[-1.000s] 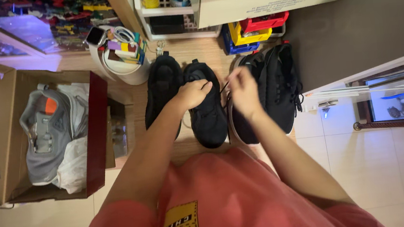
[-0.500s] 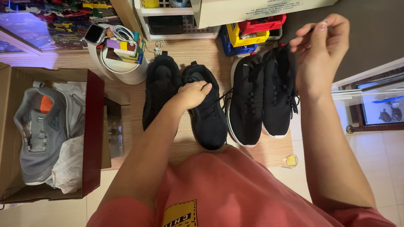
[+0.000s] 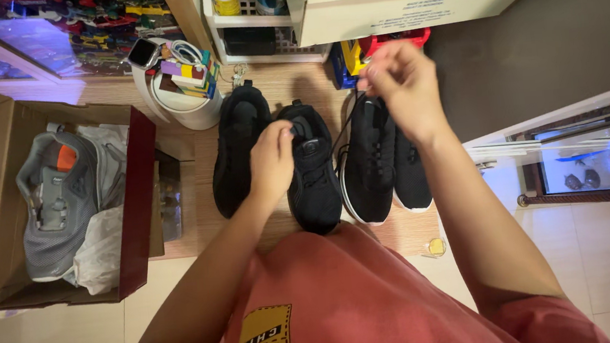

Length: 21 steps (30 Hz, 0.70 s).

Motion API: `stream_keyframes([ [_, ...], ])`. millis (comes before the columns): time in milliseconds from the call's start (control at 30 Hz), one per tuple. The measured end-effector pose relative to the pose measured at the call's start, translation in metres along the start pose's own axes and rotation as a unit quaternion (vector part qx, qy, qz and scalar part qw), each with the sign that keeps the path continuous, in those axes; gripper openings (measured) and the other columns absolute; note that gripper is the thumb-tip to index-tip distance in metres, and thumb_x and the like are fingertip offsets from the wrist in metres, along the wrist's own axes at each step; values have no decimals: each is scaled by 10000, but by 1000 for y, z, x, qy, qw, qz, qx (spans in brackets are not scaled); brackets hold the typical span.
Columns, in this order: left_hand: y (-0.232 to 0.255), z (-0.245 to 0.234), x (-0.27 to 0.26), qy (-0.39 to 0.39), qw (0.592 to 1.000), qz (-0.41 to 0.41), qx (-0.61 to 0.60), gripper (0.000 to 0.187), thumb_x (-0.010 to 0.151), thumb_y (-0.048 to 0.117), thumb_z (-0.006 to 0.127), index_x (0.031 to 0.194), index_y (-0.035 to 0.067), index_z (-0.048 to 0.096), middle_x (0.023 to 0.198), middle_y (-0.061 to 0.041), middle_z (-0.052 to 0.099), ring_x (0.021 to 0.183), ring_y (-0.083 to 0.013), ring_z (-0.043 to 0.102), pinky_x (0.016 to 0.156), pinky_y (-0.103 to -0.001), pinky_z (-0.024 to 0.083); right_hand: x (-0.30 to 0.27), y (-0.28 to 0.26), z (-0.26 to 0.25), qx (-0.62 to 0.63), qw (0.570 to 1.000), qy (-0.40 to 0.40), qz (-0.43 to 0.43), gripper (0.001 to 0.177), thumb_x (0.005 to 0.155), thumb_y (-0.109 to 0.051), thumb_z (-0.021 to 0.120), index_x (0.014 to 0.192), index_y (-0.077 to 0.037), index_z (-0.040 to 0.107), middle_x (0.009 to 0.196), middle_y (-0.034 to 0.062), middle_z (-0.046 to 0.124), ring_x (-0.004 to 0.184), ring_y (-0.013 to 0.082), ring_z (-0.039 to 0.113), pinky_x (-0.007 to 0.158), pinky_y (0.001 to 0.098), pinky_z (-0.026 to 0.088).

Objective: The person removes the existing laces from a pair of black sneakers and replaces them with new black laces. They thread the new laces through the eyelets, pull them tight, and tie a knot to secure them.

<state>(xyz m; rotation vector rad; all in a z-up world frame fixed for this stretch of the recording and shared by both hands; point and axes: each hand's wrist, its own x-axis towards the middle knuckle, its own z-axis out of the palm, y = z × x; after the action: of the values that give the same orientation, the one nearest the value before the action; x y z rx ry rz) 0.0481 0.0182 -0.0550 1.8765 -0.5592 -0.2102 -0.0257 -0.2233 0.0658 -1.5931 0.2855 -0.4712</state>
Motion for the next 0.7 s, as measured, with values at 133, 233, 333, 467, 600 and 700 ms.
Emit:
stream_keyframes([
  [133,-20,0,-29,-35,975,-220,11,279,1021,310,539,1112,84,675,929,-150,772,906,-310,780,854,-400,589,-11,8,13,-7,992,-59,110,186,989,39,670,1156,0,598,1050,136,748,903,165,736,779,265,595],
  [233,-37,14,-29,-37,972,-228,52,318,1004,353,586,1117,78,700,994,-168,765,972,-346,735,883,-436,557,-18,4,17,-4,989,-94,111,307,920,83,654,1204,-11,583,1108,118,735,985,161,745,833,269,616],
  [333,-40,27,-21,7,972,-229,57,364,970,389,614,1127,73,702,1019,-176,761,1006,-362,713,894,-459,546,-22,-7,15,10,986,-94,134,284,954,61,623,1232,4,614,1125,136,745,1006,165,761,858,282,623],
  [467,-21,30,-1,3,969,-233,81,401,930,403,608,1144,80,709,1033,-175,769,1016,-370,728,920,-457,561,-30,-25,1,-52,987,-77,128,250,973,15,637,1222,3,626,1126,136,757,900,165,755,750,271,591],
  [600,-9,20,22,-125,940,-261,182,426,998,462,549,1123,115,761,1139,-200,727,1095,-409,677,942,-487,533,-42,-29,-13,-63,989,-70,118,229,983,-32,670,1207,0,631,1081,136,768,840,153,745,707,251,566],
  [700,-25,22,46,-235,907,-233,261,490,997,524,548,1129,98,750,1190,-209,699,1132,-402,660,953,-480,532,-49,-23,-17,-62,987,-71,131,229,974,-58,684,1194,-7,640,1057,132,773,824,144,744,699,251,560],
])
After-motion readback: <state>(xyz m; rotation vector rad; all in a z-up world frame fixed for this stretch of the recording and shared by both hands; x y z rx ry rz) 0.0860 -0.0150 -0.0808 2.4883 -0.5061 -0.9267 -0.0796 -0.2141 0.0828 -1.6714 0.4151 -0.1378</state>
